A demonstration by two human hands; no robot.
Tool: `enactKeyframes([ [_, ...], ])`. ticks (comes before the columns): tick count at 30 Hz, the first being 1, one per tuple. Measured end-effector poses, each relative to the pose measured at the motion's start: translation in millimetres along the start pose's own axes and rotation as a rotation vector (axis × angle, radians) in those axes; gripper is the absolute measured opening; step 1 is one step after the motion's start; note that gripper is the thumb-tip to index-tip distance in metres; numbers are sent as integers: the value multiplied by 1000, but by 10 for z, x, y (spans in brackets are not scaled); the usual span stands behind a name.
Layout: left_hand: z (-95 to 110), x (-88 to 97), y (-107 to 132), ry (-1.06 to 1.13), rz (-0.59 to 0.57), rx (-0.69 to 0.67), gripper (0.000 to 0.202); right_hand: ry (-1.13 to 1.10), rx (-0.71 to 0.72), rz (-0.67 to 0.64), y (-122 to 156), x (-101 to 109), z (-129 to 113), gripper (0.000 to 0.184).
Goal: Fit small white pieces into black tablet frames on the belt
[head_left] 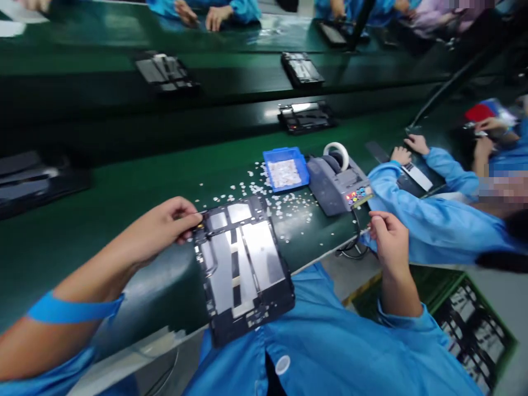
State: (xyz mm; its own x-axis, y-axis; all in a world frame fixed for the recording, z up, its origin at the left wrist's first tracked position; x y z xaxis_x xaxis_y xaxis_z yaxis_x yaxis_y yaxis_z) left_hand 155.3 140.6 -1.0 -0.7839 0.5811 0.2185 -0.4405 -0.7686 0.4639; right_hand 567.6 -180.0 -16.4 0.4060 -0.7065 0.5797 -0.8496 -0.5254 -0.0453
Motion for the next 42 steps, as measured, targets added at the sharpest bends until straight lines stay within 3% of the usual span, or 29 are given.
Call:
enactKeyframes([
  [2, -17, 9, -68, 4, 9, -10, 29, -190, -208, -1, -176, -16, 261, 39],
  [4, -18, -1, -93, 9, 26, -16, 29, -304, -325, -88, -281, -137, 378, 48],
  [9, 0, -27, -59, -27, 51, -32, 28, -401, -365, -244, -396, -524, 342, 48],
  [13, 24, 31, 33, -128, 73, -78, 31, -451, -352, -224, -412, -562, 298, 42],
  [17, 181, 61, 422, -261, 377, -247, 27, -441, -321, -195, -109, -441, 116, 36],
  [19, 260, -97, 657, -174, 395, -318, 21, -433, -242, -256, 132, -494, -125, 32],
  [22, 313, -553, 850, 88, 115, -324, 20, -391, -56, -440, 477, -792, -637, 24],
  [25, 298, -952, 854, 374, -139, -254, 29, -317, 119, -612, 742, -1201, -1141, 20],
  [28, 246, -1070, 786, 615, -194, -228, 33, -258, 286, -731, 939, -1545, -1498, 19],
  [31, 149, -946, 765, 689, -143, -237, 24, -215, 388, -792, 1059, -1750, -1662, 20],
  [35, 0, -471, 800, 529, 41, -283, 18, -61, 550, -790, 1017, -1862, -1763, 22],
  [37, -44, -190, 815, 387, 142, -309, 15, 82, 772, -692, 924, -1896, -1853, 23],
  [39, -48, -4, 815, 163, 161, -345, 11, 222, 1039, -589, 847, -1967, -1956, 26],
  [42, 11, 33, 805, -228, 80, -502, 10, 411, 1342, -493, 788, -2146, -2058, 32],
])
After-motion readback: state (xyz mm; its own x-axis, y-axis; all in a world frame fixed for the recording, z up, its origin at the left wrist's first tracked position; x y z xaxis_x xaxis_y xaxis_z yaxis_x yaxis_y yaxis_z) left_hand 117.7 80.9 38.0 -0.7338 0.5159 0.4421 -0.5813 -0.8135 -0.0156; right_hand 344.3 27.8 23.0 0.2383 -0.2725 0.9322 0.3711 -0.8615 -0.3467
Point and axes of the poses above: each hand's wrist, its own y-axis away from the middle knuckle, its own x-axis out of the back of the hand, z = x × y, the point moved 4 cm from there along -y, towards the middle knuckle, and after that the axes turned 14 degrees about y, right-handed, at the moved point
